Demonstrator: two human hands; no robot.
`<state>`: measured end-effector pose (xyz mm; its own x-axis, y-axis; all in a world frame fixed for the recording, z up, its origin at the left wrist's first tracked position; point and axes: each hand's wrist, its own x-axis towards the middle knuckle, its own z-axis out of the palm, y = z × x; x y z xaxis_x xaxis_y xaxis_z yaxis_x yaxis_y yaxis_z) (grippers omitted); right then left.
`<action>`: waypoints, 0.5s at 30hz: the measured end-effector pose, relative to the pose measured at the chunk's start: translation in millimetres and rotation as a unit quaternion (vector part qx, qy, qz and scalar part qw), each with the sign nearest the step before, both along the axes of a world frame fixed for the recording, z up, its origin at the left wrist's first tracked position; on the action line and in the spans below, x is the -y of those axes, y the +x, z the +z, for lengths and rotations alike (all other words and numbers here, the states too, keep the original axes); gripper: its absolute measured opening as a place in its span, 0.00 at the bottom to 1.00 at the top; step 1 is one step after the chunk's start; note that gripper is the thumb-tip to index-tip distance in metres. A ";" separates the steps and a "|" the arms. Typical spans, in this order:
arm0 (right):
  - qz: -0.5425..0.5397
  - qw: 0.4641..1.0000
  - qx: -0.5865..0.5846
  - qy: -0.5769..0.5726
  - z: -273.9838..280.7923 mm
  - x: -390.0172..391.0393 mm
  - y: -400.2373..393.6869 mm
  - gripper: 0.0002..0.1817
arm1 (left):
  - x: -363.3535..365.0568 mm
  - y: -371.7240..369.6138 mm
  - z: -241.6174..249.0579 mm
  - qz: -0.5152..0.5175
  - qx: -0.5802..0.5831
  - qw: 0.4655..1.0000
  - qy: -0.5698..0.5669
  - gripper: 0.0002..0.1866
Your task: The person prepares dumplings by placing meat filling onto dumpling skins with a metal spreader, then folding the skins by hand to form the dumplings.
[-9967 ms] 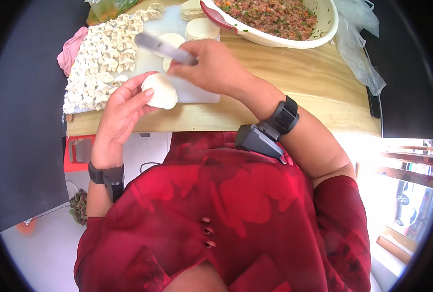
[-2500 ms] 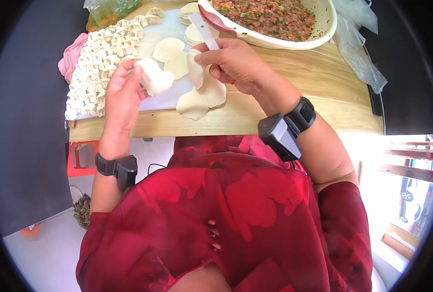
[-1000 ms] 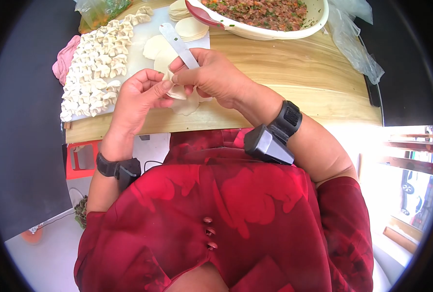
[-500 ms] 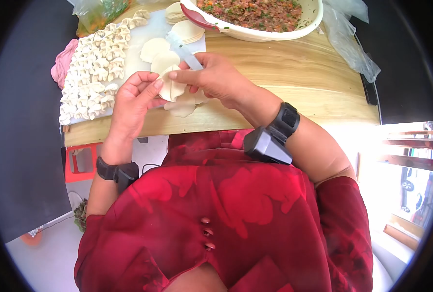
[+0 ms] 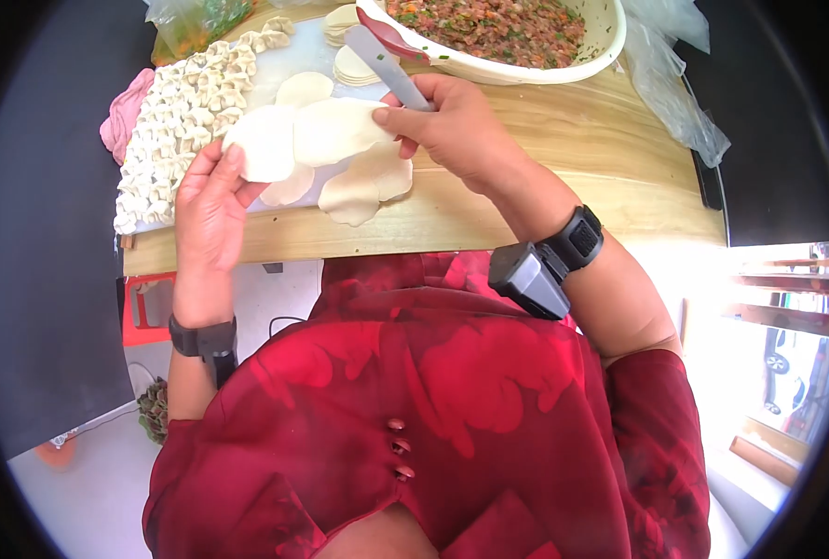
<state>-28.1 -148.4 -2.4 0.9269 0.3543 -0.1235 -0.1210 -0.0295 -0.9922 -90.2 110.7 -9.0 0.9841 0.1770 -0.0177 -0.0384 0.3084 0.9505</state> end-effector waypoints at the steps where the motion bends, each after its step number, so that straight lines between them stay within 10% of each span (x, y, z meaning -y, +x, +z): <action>1: 0.003 1.000 0.007 0.001 1.5 1.8 0.2 0.09 | -7.1 -3.9 1.5 -0.006 -0.007 1.000 -0.004 0.10; 15: 0.126 0.989 -0.068 -0.022 13.0 -28.1 11.4 0.12 | -25.1 -35.2 6.9 -0.079 -0.069 0.992 -0.063 0.15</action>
